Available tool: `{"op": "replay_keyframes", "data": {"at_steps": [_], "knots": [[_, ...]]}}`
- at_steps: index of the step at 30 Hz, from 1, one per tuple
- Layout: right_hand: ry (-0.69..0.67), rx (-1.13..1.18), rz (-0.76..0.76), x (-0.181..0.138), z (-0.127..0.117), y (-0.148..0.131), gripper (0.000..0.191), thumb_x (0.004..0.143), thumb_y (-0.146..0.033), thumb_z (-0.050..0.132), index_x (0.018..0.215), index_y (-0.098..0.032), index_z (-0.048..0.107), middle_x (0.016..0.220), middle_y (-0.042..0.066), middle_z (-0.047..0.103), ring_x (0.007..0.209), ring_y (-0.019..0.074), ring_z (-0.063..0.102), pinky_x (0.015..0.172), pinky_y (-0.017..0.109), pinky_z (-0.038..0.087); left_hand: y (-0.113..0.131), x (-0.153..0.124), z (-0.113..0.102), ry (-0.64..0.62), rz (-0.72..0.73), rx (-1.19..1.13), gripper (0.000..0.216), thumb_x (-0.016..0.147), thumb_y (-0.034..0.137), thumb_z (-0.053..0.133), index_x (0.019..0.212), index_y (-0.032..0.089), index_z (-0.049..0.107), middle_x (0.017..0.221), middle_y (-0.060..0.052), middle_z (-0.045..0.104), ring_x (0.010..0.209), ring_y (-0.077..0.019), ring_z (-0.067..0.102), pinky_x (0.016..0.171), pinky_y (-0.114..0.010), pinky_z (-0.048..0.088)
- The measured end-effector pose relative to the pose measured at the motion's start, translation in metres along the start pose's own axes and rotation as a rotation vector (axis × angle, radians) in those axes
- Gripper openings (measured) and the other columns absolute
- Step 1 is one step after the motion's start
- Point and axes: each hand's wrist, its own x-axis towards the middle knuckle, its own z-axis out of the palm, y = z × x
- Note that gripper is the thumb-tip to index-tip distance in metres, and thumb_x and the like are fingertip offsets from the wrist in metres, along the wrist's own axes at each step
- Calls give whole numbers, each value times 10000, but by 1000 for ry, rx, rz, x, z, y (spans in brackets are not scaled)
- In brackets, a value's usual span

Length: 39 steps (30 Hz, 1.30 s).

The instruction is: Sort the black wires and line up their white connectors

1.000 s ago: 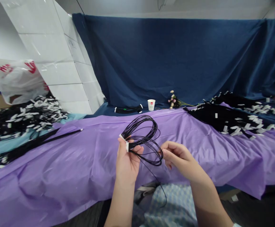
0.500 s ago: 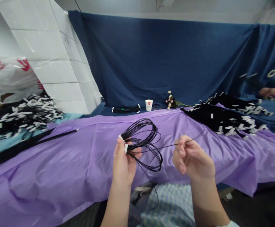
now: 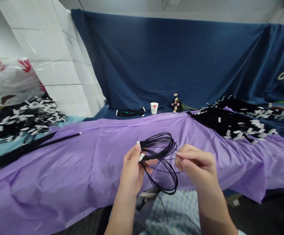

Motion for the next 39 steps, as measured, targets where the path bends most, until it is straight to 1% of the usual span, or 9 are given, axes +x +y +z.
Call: {"op": "replay_keyframes", "data": {"at_steps": [2, 4, 6, 11, 15, 21, 26, 33, 39], "knots": [[-21, -210, -26, 0, 4, -3, 163, 852, -142, 657, 919, -250, 761, 695, 21, 604, 575, 122, 527, 484, 250, 386, 1, -1, 0, -45, -4, 20, 500, 556, 549, 848, 734, 144, 613, 598, 30, 610, 456, -209, 679, 248, -185, 401], [-9, -374, -61, 3, 8, -5, 177, 837, -91, 639, 889, -220, 749, 672, 11, 601, 550, 105, 490, 486, 247, 363, 2, -3, 0, -80, -10, 30, 508, 551, 561, 846, 730, 142, 621, 584, 34, 603, 417, -184, 652, 236, -180, 387], [1, -449, -103, 5, 10, -6, 165, 824, -77, 638, 859, -206, 735, 626, -8, 573, 512, 91, 452, 469, 239, 341, 2, -3, -1, -98, -21, 36, 501, 564, 565, 839, 729, 144, 623, 566, 42, 593, 392, -164, 632, 234, -175, 386], [26, -505, -167, 7, 11, -5, 147, 795, -54, 656, 803, -190, 711, 574, -30, 526, 493, 79, 435, 460, 221, 335, 2, -5, -3, -121, -37, 39, 504, 562, 570, 838, 690, 148, 593, 544, 44, 589, 372, -157, 617, 228, -170, 379], [12, -533, -202, 7, 11, -8, 160, 781, -29, 656, 797, -182, 702, 581, -35, 533, 492, 66, 432, 462, 202, 340, 1, -6, -3, -111, -26, 35, 514, 546, 562, 850, 710, 148, 593, 563, 40, 613, 371, -164, 619, 230, -183, 398], [-2, -534, -236, 7, 13, -9, 168, 779, -6, 641, 787, -166, 692, 590, -30, 537, 491, 59, 427, 456, 190, 335, 2, -7, -2, -123, -8, 39, 486, 587, 550, 834, 721, 150, 592, 544, 57, 592, 360, -154, 612, 238, -179, 409], [-32, -543, -287, 7, 12, -8, 183, 794, 14, 627, 847, -152, 685, 649, -4, 569, 535, 66, 455, 489, 189, 373, 3, -8, -1, -119, -27, 39, 493, 574, 550, 841, 723, 150, 595, 554, 61, 584, 363, -155, 614, 237, -181, 411], [-72, -618, -476, 4, 10, -2, 243, 812, 38, 630, 968, -145, 664, 717, 30, 598, 626, 102, 541, 584, 219, 473, 2, -9, -2, -176, -69, 45, 476, 599, 548, 827, 724, 147, 604, 546, 64, 552, 341, -141, 590, 238, -181, 396], [-85, -664, -471, -1, 10, 6, 263, 820, 6, 669, 1027, -156, 684, 797, 48, 630, 680, 113, 588, 601, 232, 488, 2, -7, -3, -204, -98, 51, 460, 609, 538, 825, 703, 147, 602, 544, 60, 537, 336, -141, 581, 245, -187, 396]]}}
